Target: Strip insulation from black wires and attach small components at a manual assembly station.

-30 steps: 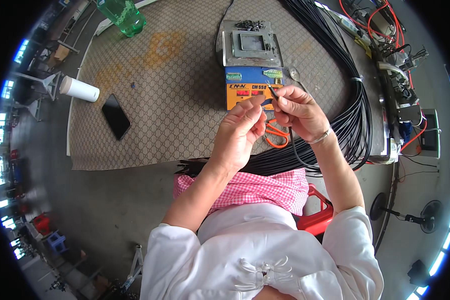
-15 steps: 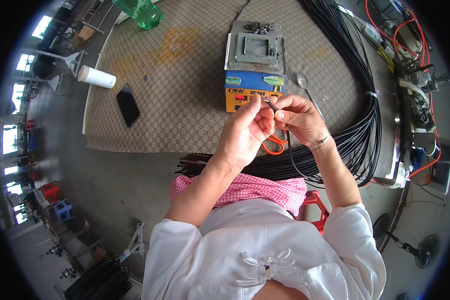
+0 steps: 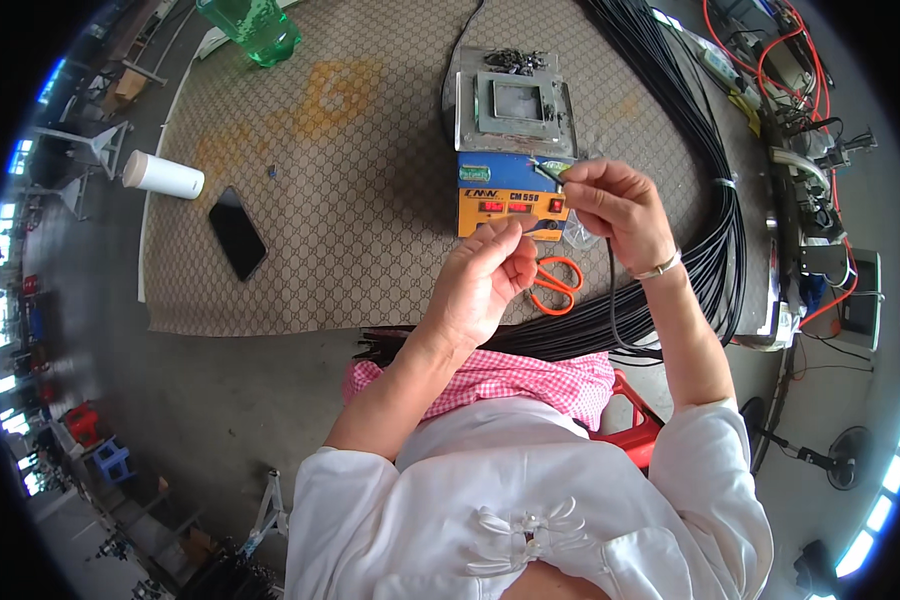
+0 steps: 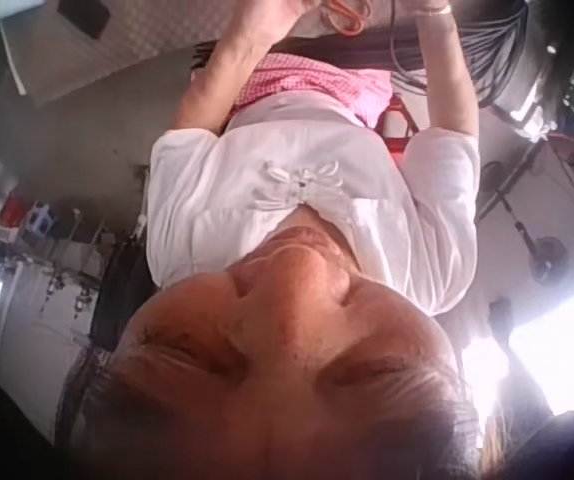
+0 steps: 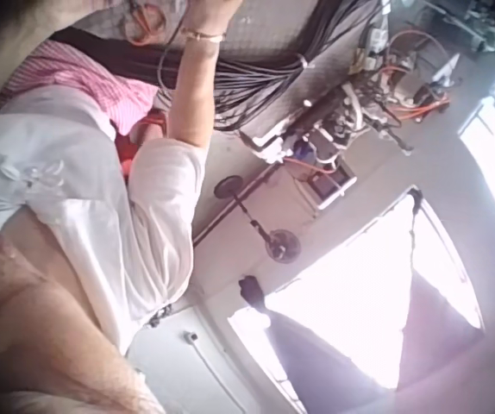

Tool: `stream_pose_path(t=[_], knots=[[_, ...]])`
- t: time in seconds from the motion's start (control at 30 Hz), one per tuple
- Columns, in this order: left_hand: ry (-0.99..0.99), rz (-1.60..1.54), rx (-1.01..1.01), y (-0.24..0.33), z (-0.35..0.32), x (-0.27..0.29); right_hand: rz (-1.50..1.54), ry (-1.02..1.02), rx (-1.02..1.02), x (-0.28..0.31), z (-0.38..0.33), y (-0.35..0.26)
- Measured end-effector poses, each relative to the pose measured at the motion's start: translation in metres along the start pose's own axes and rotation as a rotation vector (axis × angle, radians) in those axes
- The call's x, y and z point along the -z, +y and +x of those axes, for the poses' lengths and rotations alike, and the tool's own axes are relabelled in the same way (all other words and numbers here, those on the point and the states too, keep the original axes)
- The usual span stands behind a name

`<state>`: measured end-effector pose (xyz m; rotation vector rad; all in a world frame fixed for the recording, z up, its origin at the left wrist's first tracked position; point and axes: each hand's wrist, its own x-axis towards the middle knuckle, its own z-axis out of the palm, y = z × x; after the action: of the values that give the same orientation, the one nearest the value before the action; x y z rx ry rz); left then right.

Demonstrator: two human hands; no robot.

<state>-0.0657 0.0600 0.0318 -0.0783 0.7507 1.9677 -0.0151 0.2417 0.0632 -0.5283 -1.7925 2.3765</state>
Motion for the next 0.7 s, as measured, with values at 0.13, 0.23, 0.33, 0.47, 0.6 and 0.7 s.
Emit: stream_pose_path(t=[0.13, 0.23, 0.33, 0.47, 0.6, 0.7], knots=[[0.004, -0.026, 0.06, 0.001, -0.001, 0.02, -0.619, 0.171, 0.28, 0.0, 0.029, -0.01], [0.005, -0.056, 0.093, 0.003, -0.002, 0.028, -1.076, 0.241, 0.498, 0.0, 0.05, -0.015], [0.006, -0.087, 0.122, 0.003, -0.001, 0.037, -1.321, 0.23, 0.53, -0.007, 0.067, -0.018], [-0.001, -0.099, 0.157, 0.001, 0.001, 0.045, -1.56, 0.221, 0.518, -0.011, 0.08, -0.013], [0.0, -0.098, 0.167, 0.002, 0.003, 0.048, -1.685, 0.216, 0.486, -0.016, 0.086, -0.009], [-0.005, -0.095, 0.161, 0.002, 0.005, 0.052, -1.743, 0.196, 0.467, -0.015, 0.09, -0.006]])
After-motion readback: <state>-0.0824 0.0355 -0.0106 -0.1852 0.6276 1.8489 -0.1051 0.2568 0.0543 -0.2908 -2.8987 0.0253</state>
